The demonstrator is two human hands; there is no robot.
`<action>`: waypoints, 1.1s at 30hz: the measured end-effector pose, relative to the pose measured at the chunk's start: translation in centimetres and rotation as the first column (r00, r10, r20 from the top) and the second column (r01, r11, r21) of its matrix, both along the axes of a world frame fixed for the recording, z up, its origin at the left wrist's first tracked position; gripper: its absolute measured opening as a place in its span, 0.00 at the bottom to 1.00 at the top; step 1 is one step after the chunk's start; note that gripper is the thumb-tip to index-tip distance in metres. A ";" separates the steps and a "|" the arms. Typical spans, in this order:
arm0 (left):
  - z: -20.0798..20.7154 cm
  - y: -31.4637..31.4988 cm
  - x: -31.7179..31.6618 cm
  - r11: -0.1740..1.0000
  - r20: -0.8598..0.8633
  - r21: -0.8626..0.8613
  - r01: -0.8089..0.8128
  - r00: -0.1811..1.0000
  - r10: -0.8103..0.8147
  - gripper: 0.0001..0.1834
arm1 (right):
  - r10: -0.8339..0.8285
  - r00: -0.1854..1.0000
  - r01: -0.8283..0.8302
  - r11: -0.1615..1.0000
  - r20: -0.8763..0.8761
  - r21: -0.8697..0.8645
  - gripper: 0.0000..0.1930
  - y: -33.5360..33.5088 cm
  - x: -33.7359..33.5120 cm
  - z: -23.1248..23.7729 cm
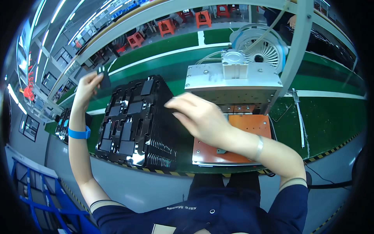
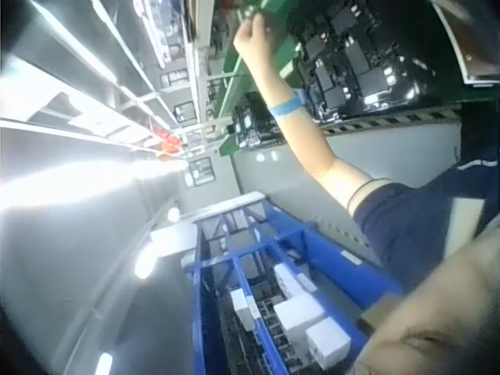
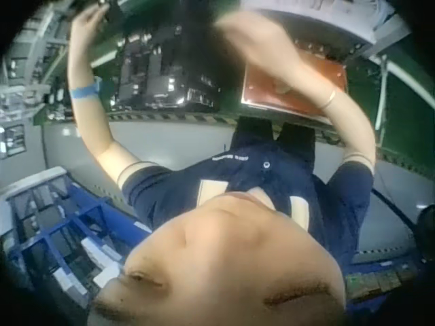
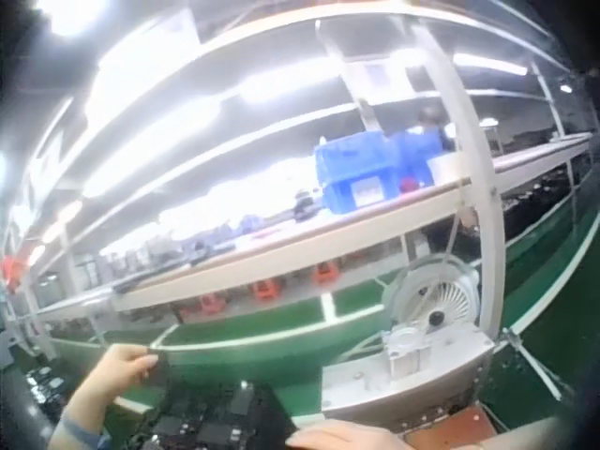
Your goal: Placing small components into a heat-pressing machine and سپس inserting them into a large black plastic assembly.
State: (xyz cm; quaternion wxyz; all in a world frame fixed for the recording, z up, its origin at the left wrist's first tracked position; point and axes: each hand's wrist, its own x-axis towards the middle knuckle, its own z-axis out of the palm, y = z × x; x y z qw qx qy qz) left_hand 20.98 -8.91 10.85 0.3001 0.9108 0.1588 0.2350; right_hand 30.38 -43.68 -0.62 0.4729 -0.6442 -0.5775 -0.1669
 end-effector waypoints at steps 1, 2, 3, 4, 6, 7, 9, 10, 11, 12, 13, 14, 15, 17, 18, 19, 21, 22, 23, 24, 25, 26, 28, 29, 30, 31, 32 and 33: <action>-0.8 2.2 -0.1 0.999 -0.081 -0.047 -0.010 0.997 0.007 0.16 | -0.045 0.985 0.035 0.998 0.164 0.058 0.13 1.7 0.7 -0.1; -1.9 3.8 -0.3 0.998 -0.154 -0.057 -0.032 0.988 0.023 0.17 | -0.063 0.972 0.045 0.996 0.225 0.083 0.16 3.5 1.4 -0.3; -3.4 5.1 0.1 0.997 -0.222 -0.066 -0.027 0.975 0.011 0.17 | -0.074 0.951 0.053 0.996 0.299 0.077 0.16 5.0 2.0 0.1; -5.0 7.0 0.2 1.000 -0.258 0.012 -0.005 0.966 0.008 0.18 | -0.108 0.908 0.071 0.992 0.404 0.107 0.16 7.2 2.6 0.1; -7.8 10.7 -1.4 0.991 -0.272 0.088 0.096 0.960 -0.069 0.11 | -0.206 0.831 0.168 0.979 0.517 0.120 0.11 11.9 2.9 -0.2; -8.3 10.4 -1.1 0.998 -0.200 -0.008 0.057 0.978 -0.058 0.08 | -0.289 0.772 0.210 0.957 0.566 0.201 0.09 14.0 3.8 -0.7; -7.1 6.7 -0.4 0.981 -0.243 0.159 -0.110 0.959 0.147 0.22 | -0.300 0.661 0.320 0.942 0.688 0.103 0.08 16.8 6.2 -2.9; -8.3 10.0 -2.0 0.924 -0.172 0.357 -0.137 0.963 0.210 0.24 | -0.162 0.711 0.363 0.918 0.684 -0.160 0.07 18.0 5.0 -2.4; -8.3 8.0 -1.4 0.879 -0.117 0.474 -0.049 0.986 0.118 0.26 | -0.132 0.774 0.369 0.889 0.619 -0.271 0.08 18.4 5.6 -2.7; -8.0 6.2 -1.3 0.885 -0.168 0.464 -0.028 0.979 0.119 0.25 | -0.137 0.724 0.409 0.874 0.676 -0.261 0.08 18.0 5.4 -2.5; -8.5 6.3 -2.1 0.854 -0.166 0.506 0.119 0.985 -0.039 0.24 | -0.166 0.679 0.416 0.890 0.716 -0.189 0.09 17.6 5.2 -2.4; -8.6 4.4 -2.4 0.788 -0.240 0.584 0.197 0.969 -0.065 0.24 | -0.180 0.665 0.431 0.885 0.724 -0.176 0.09 16.9 5.1 -2.3; -8.2 3.3 -2.8 0.860 -0.449 0.440 0.258 0.893 -0.038 0.28 | -0.189 0.654 0.438 0.884 0.733 -0.163 0.09 16.2 4.9 -2.3; -9.3 3.6 -3.4 0.866 -0.518 0.400 0.300 0.853 -0.056 0.30 | -0.203 0.642 0.437 0.889 0.740 -0.136 0.09 14.8 5.0 -2.2; -9.5 3.9 -3.4 0.865 -0.517 0.398 0.305 0.854 -0.063 0.30 | -0.181 0.643 0.437 0.884 0.744 -0.163 0.10 14.2 5.0 -2.0; -9.4 4.2 -3.3 0.852 -0.558 0.407 0.330 0.828 -0.054 0.30 | -0.158 0.645 0.438 0.879 0.748 -0.192 0.10 13.6 4.9 -1.8; -9.2 4.9 -3.2 0.837 -0.596 0.415 0.356 0.802 -0.045 0.31 | -0.165 0.652 0.413 0.896 0.740 -0.164 0.10 12.4 4.4 -1.6; -9.4 5.3 -3.1 0.894 -0.586 0.331 0.301 0.808 -0.055 0.31 | -0.171 0.660 0.385 0.913 0.731 -0.135 0.10 11.7 4.1 -1.6; -9.4 6.1 -3.3 0.940 -0.575 0.243 0.241 0.816 -0.061 0.31 | -0.206 0.636 0.357 0.933 0.744 -0.047 0.10 10.4 3.3 -1.3; -9.5 7.8 -3.4 0.916 -0.522 0.290 0.276 0.848 -0.090 0.31 | -0.270 0.614 0.299 0.949 0.742 0.099 0.09 9.0 2.5 -0.9; -6.7 2.9 -2.5 0.929 -0.506 0.289 0.229 0.861 -0.055 0.30 | -0.342 0.594 0.256 0.938 0.728 0.232 0.08 6.8 2.3 -0.9; -5.6 1.8 -2.7 0.906 -0.457 0.370 0.207 0.889 -0.017 0.29 | -0.273 0.648 0.251 0.958 0.711 0.140 0.09 4.6 1.1 -0.5; -4.6 1.2 -3.4 0.848 -0.338 0.503 0.166 0.941 0.016 0.30 | -0.234 0.701 0.243 0.967 0.673 0.082 0.10 -0.1 -1.2 -0.2; -3.8 -0.5 -3.3 0.846 -0.288 0.512 0.152 0.958 0.003 0.29 | -0.265 0.702 0.256 0.960 0.661 0.113 0.07 -2.2 -1.8 -0.6; -3.1 -2.2 -3.3 0.833 -0.235 0.530 0.161 0.971 -0.039 0.28 | -0.254 0.741 0.281 0.958 0.621 0.057 0.09 -4.1 -2.2 -1.4; -2.2 -4.2 -3.3 0.817 -0.177 0.551 0.170 0.981 -0.085 0.27 | -0.251 0.774 0.306 0.952 0.581 0.003 0.12 -6.2 -2.6 -2.0; -1.7 -6.2 -3.5 0.788 -0.105 0.586 0.188 0.982 -0.156 0.28 | -0.281 0.761 0.373 0.927 0.584 -0.039 0.14 -7.7 -2.4 -3.1; -1.2 -8.4 -3.6 0.795 -0.112 0.579 0.183 0.983 -0.145 0.28 | -0.307 0.749 0.431 0.899 0.587 -0.081 0.16 -8.9 -1.9 -4.3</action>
